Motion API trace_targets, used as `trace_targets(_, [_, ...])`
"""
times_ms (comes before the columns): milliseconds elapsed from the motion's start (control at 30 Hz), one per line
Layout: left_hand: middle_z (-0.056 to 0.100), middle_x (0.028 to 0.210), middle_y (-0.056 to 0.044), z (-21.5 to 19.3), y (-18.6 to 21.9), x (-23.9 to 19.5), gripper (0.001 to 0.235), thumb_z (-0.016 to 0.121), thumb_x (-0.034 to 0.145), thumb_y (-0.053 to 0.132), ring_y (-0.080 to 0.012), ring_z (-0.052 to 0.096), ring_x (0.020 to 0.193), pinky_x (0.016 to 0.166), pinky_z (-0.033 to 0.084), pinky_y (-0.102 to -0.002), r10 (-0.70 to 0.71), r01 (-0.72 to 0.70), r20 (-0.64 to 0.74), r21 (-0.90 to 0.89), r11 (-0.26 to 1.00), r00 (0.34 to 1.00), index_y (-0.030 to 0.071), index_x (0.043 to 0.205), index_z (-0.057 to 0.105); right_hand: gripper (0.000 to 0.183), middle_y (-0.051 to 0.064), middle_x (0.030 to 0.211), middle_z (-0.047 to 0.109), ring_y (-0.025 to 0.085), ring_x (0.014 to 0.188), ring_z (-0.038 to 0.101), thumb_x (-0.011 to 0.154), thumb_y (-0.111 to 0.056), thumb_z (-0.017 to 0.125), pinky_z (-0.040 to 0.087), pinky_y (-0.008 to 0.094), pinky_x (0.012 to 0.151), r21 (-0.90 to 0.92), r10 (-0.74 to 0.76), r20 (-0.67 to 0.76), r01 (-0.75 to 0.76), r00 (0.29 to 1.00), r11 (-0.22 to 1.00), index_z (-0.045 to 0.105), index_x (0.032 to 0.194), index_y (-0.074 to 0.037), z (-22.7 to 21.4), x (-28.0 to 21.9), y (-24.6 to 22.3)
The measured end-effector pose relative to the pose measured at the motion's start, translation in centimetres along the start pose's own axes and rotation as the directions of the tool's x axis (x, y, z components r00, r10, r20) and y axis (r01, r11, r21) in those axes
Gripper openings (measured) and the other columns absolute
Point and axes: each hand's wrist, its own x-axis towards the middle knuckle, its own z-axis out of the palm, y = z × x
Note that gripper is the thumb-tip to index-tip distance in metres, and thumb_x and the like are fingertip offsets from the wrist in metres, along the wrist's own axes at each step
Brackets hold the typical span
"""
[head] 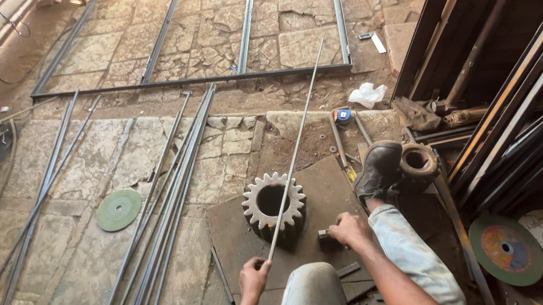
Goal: The person straightens a long metal rod by hammering it against a large metal gear on a work surface, holding the rod in one hand and striking it with a hammer in the other.
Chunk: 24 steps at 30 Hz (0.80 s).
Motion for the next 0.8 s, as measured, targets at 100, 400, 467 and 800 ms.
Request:
trace_targets(100, [0.080,0.116,-0.005,0.2,0.3,0.2,0.032,0.078,0.086,0.036,-0.0220,0.074,0.109,0.097,0.056,-0.037,0.081,-0.081,-0.058,-0.005,0.997,0.995,0.020,0.113,0.075,0.036,0.011,0.111,0.082,0.025,0.104,0.079,0.084,-0.039,0.067,0.059,0.039,0.094,0.017,0.007,-0.035,-0.006,0.999,1.000,0.078,0.115,-0.024,0.8,-0.2,-0.1])
trace_targets(400, [0.058,0.142,0.000,0.2,3.2,2.1,0.039,0.079,0.084,0.036,-0.0234,0.054,0.134,0.108,0.047,-0.043,0.175,-0.153,-0.010,0.445,0.882,0.984,0.027,0.121,0.072,0.040,0.009,0.124,0.073,0.029,0.119,0.069,0.081,-0.044,0.075,0.055,0.044,0.100,0.032,-0.020,-0.073,0.022,0.997,0.999,0.078,0.117,-0.027,2.7,0.7,0.4])
trace_targets(467, [0.043,0.153,-0.005,0.2,4.6,2.2,0.067,0.084,0.080,0.040,-0.0278,0.042,0.141,0.111,0.042,-0.047,0.192,-0.160,-0.015,0.488,0.858,0.981,0.027,0.139,0.055,0.043,0.008,0.124,0.074,0.029,0.119,0.069,0.081,-0.049,0.076,0.054,0.044,0.101,0.049,-0.013,-0.064,0.017,0.998,0.999,0.077,0.118,-0.026,2.8,0.7,0.3])
trace_targets(800, [0.018,0.165,-0.023,-5.4,27.4,2.8,0.131,0.075,0.074,0.076,-0.0361,0.016,0.155,0.126,0.016,-0.050,0.708,-0.691,-0.268,0.171,0.703,0.653,0.000,0.160,0.012,0.041,0.010,0.119,0.076,0.030,0.114,0.071,0.078,-0.047,0.077,0.056,0.042,0.098,0.082,-0.045,-0.072,0.051,0.996,0.995,0.080,0.111,-0.023,1.9,0.2,0.2])
